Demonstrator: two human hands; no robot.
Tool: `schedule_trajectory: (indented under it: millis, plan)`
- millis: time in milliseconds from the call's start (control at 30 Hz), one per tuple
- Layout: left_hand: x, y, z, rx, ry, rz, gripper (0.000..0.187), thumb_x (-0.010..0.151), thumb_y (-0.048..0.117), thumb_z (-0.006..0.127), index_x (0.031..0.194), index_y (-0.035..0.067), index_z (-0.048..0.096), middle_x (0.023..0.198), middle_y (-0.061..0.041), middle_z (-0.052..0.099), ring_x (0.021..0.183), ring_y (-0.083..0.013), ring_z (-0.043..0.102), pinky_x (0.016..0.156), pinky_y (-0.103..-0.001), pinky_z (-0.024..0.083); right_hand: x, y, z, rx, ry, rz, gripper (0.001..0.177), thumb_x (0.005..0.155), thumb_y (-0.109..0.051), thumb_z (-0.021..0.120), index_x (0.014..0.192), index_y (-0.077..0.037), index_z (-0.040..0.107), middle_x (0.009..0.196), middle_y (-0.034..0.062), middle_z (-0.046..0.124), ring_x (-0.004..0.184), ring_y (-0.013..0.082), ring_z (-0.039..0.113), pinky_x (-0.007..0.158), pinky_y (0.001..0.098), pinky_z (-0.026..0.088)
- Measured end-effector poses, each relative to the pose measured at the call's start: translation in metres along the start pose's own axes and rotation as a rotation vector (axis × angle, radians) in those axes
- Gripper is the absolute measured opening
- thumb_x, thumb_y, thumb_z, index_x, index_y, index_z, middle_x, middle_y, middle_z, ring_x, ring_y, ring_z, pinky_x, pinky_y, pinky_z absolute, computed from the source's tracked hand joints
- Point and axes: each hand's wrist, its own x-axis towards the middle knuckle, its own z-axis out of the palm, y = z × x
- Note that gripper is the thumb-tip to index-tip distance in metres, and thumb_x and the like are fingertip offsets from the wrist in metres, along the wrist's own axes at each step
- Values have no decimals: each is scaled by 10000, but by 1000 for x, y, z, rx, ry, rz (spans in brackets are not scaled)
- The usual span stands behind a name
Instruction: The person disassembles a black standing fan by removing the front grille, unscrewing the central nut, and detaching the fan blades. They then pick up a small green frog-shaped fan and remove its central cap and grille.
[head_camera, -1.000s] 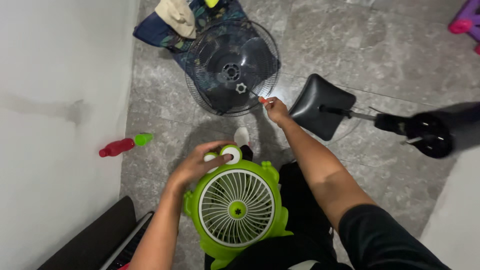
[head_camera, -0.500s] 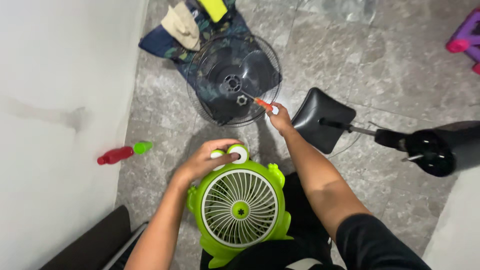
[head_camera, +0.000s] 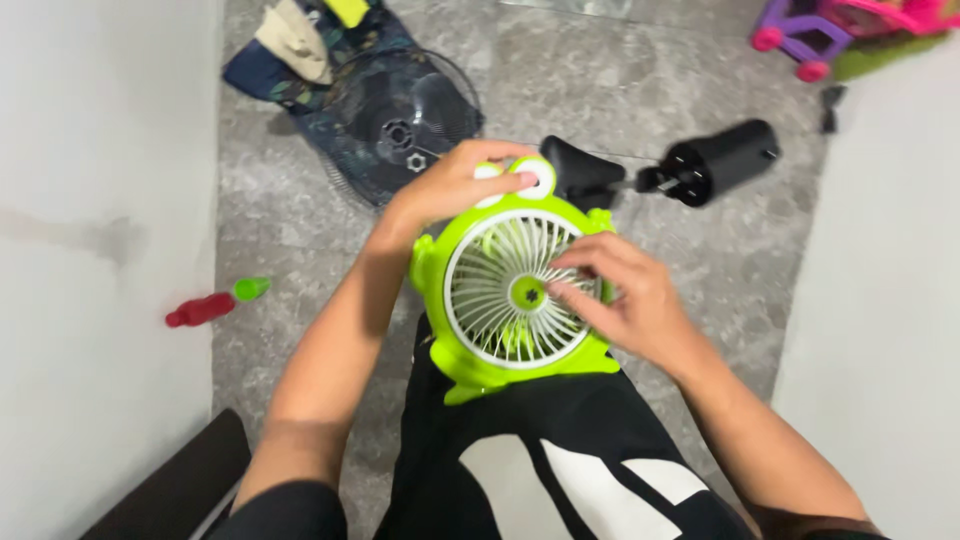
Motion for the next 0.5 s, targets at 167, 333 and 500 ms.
schedule_trajectory:
  millis: [167, 333, 500]
  plan:
    - [46, 36, 33, 13, -177, 99, 425, 914, 347, 756, 1232, 66, 739, 1036, -37, 778, 919, -95, 704, 813, -260, 572, -20, -48, -13, -271, 106, -4, 370, 822, -155, 836, 1151, -46, 709, 1104, 120, 673, 988, 295, 685, 846, 395, 566]
    - [70, 55, 54, 77, -272, 93, 430, 915, 361, 750, 1234, 73, 738, 1008, -28, 783, 882, -80, 709, 776, -246, 573, -42, -40, -18, -396, 167, -70, 400, 862, -74, 783, 1231, 14, 659, 1173, 138, 663, 1044, 323, 669, 908, 423, 565]
    - [87, 68, 63, 113, -307, 64, 453, 894, 368, 751, 1236, 72, 729, 987, -42, 783, 852, -78, 715, 754, -243, 573, -44, -36, -19, -483, 199, -67, 422, 838, -68, 779, 1234, 16, 661, 1183, 149, 668, 1053, 317, 678, 885, 410, 565]
